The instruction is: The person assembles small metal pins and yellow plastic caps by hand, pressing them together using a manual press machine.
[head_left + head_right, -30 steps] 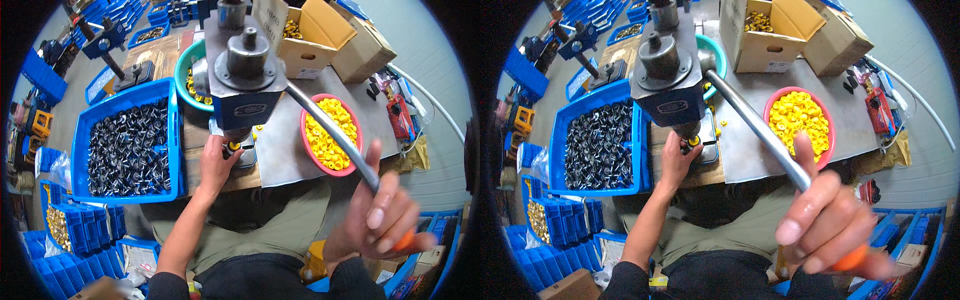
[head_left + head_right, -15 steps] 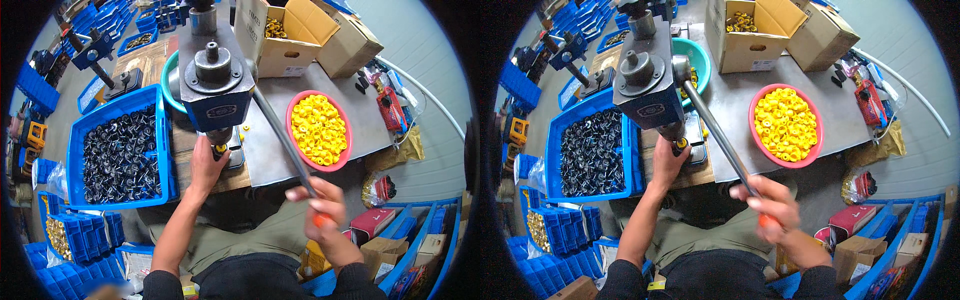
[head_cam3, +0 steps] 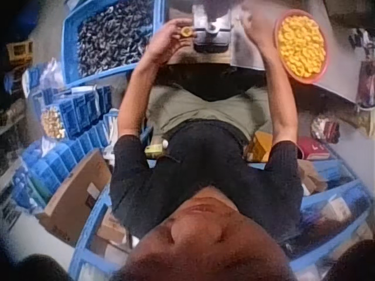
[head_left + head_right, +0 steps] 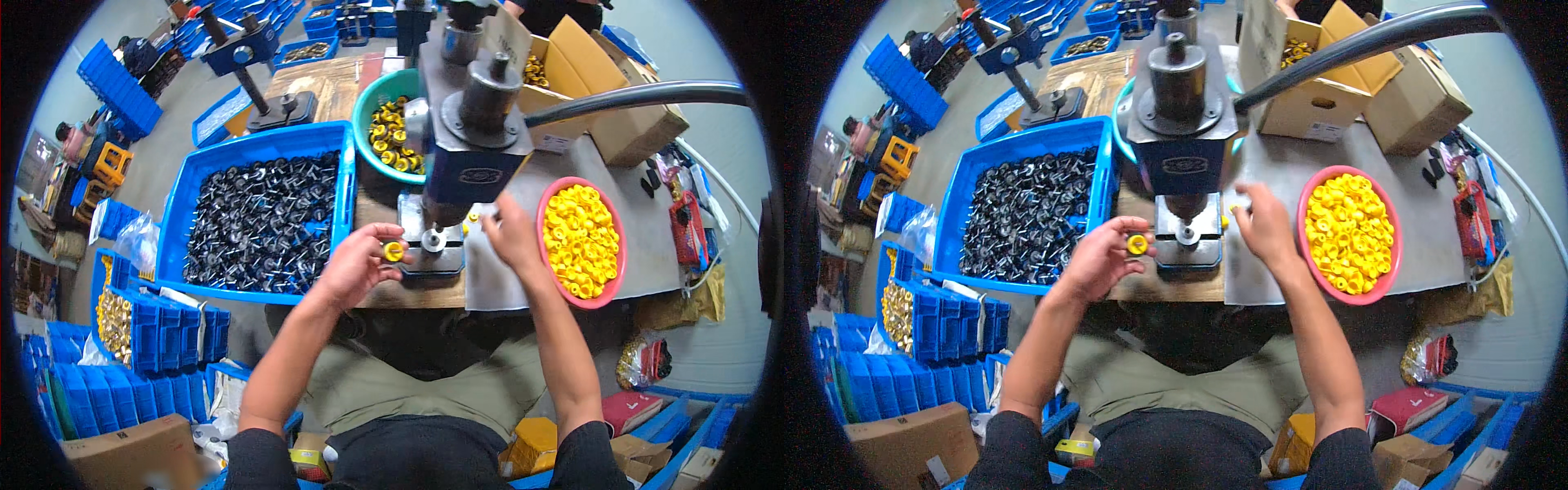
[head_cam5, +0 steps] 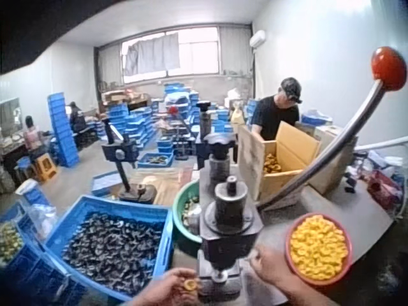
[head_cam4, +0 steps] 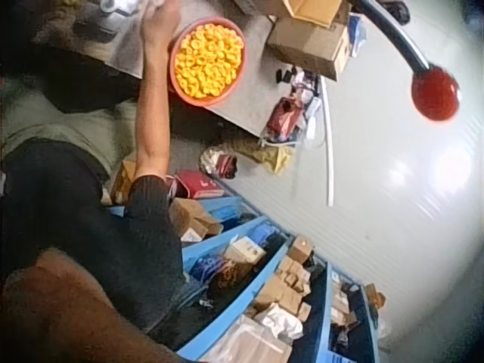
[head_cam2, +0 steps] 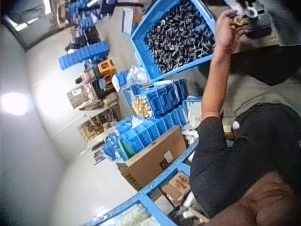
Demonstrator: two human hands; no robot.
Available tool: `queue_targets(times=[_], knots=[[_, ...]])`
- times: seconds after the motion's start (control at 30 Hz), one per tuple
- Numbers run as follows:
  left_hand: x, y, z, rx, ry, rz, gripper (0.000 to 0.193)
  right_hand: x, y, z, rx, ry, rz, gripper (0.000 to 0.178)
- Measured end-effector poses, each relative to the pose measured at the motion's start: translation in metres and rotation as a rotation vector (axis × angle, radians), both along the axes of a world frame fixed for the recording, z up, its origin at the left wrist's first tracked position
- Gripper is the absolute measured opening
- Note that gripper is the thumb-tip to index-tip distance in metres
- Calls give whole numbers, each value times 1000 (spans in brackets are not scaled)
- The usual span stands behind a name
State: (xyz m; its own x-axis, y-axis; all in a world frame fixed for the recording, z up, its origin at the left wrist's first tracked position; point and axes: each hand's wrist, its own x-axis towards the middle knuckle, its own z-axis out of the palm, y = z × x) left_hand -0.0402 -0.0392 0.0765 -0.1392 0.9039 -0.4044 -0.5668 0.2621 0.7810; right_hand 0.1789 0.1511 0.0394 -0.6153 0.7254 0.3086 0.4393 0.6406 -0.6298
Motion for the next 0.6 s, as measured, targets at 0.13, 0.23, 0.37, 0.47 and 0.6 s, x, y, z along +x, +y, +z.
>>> queue_targets(times=[0.13, 0.23, 0.37, 0.47, 0.6], knots=[[-80, -28, 4, -10, 139, -11, 23, 0, -22, -57, -32, -96, 60, 38], [-143, -39, -10, -226, 1392, 29, 21, 1, -17, -69, 8, -156, 11, 35], [-222, -92, -34, -560, 2088, 99, 30, -3, -17, -77, -36, -45, -3, 32], [-234, -103, -35, -793, 1928, 67, 25, -2, -20, -76, -77, -5, -54, 29], [-245, -109, -53, -710, 1938, 90, 21, 3, -16, -77, -159, 28, -101, 28]])
